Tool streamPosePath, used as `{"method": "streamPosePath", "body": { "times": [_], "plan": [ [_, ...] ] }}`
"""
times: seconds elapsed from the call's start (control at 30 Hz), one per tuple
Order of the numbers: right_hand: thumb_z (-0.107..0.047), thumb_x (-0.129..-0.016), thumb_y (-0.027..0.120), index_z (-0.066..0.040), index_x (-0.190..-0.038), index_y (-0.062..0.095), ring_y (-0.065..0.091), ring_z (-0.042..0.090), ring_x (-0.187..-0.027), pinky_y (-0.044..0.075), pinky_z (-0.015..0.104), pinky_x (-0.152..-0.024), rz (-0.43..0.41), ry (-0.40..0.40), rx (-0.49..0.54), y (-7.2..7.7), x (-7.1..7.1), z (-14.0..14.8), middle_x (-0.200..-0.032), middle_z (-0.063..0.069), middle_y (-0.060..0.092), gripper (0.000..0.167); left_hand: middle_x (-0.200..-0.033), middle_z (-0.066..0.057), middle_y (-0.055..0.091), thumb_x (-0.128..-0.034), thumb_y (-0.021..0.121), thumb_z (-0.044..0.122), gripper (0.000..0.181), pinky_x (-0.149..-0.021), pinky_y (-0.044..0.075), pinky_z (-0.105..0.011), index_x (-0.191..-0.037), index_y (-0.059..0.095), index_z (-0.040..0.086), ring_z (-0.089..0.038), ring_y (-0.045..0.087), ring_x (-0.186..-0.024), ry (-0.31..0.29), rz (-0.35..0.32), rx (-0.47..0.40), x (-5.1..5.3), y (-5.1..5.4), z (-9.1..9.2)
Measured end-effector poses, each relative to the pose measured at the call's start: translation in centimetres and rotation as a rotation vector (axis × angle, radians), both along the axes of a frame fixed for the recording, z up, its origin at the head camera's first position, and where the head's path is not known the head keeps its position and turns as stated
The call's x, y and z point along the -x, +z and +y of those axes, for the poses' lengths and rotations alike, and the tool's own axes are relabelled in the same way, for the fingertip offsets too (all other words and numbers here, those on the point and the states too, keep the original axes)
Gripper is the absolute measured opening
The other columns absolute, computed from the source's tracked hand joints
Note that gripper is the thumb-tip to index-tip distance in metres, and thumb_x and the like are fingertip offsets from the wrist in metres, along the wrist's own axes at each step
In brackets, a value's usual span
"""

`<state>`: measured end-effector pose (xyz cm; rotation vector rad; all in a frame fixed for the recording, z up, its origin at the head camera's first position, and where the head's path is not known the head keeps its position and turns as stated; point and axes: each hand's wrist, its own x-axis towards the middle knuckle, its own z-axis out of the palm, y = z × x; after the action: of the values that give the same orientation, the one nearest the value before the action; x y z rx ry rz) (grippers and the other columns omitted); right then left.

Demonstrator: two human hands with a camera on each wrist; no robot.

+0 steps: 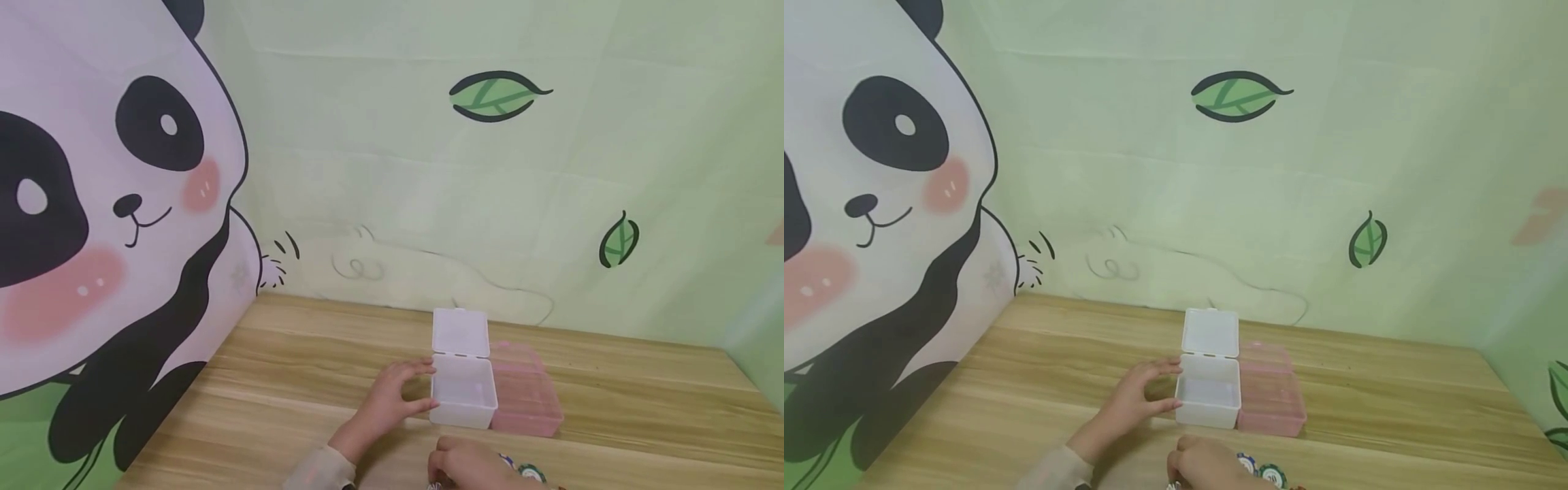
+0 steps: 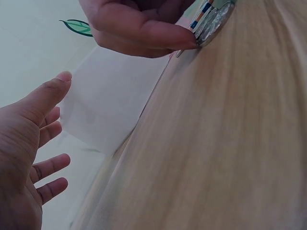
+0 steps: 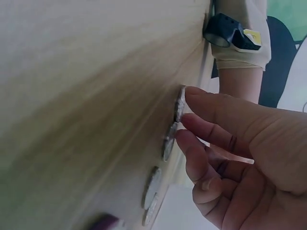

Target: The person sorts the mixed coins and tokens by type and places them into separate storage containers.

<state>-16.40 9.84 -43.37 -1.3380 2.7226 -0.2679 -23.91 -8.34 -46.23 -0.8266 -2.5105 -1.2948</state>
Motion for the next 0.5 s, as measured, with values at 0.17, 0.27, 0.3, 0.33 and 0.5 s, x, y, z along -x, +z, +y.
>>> {"method": "streamPosePath", "body": {
  "times": [0.17, 0.27, 0.3, 0.33, 0.5],
  "plan": [
    [-0.014, -0.077, 0.073, -0.018, -0.082, 0.068, 0.046, -0.004, -0.069, 0.042, 0.01, -0.062, -0.009, -0.012, -0.012, -0.18, -0.06, -0.26, -0.077, -0.01, 0.055, 0.008, -0.138, 0.002, 0.058, -0.0778, 0.078, 0.032, 0.048, -0.108, 0.037, -0.048, -0.121, 0.064, 0.016, -0.022, 0.054, -0.125, 0.007, -0.005, 0.016, -0.04, -0.04, 0.03],
    [-0.015, -0.077, 0.073, -0.017, -0.081, 0.067, 0.044, -0.004, -0.067, 0.042, 0.011, -0.061, -0.021, -0.032, -0.016, -0.23, -0.13, -0.43, -0.077, -0.01, 0.054, 0.007, -0.137, 0.002, 0.058, -0.0774, 0.078, 0.032, 0.049, -0.108, 0.037, -0.047, -0.121, 0.064, 0.016, -0.023, 0.054, -0.124, 0.008, -0.005, 0.016, -0.04, -0.02, 0.05],
    [-0.015, -0.077, 0.073, -0.016, -0.08, 0.067, 0.045, -0.004, -0.067, 0.042, 0.011, -0.061, -0.028, -0.04, -0.016, -0.21, -0.17, -0.48, -0.077, -0.009, 0.054, 0.007, -0.137, 0.002, 0.058, -0.0773, 0.078, 0.031, 0.049, -0.108, 0.037, -0.047, -0.121, 0.064, 0.016, -0.023, 0.054, -0.124, 0.007, -0.004, 0.016, -0.03, -0.01, 0.05],
    [-0.015, -0.076, 0.073, -0.016, -0.08, 0.067, 0.045, -0.003, -0.067, 0.043, 0.012, -0.061, -0.03, -0.048, -0.018, -0.2, -0.21, -0.53, -0.077, -0.009, 0.054, 0.007, -0.137, 0.002, 0.058, -0.0773, 0.078, 0.031, 0.048, -0.108, 0.037, -0.047, -0.121, 0.064, 0.016, -0.023, 0.055, -0.124, 0.006, -0.003, 0.015, -0.03, -0.01, 0.06],
    [-0.016, -0.075, 0.075, -0.016, -0.078, 0.066, 0.048, -0.001, -0.068, 0.044, 0.014, -0.06, -0.025, -0.08, -0.032, -0.23, -0.39, -0.81, -0.077, -0.009, 0.053, 0.01, -0.137, 0.002, 0.058, -0.0776, 0.078, 0.031, 0.048, -0.108, 0.037, -0.047, -0.121, 0.064, 0.016, -0.023, 0.054, -0.125, 0.002, -0.008, 0.007, -0.04, -0.08, 0.01]
  ]
}}
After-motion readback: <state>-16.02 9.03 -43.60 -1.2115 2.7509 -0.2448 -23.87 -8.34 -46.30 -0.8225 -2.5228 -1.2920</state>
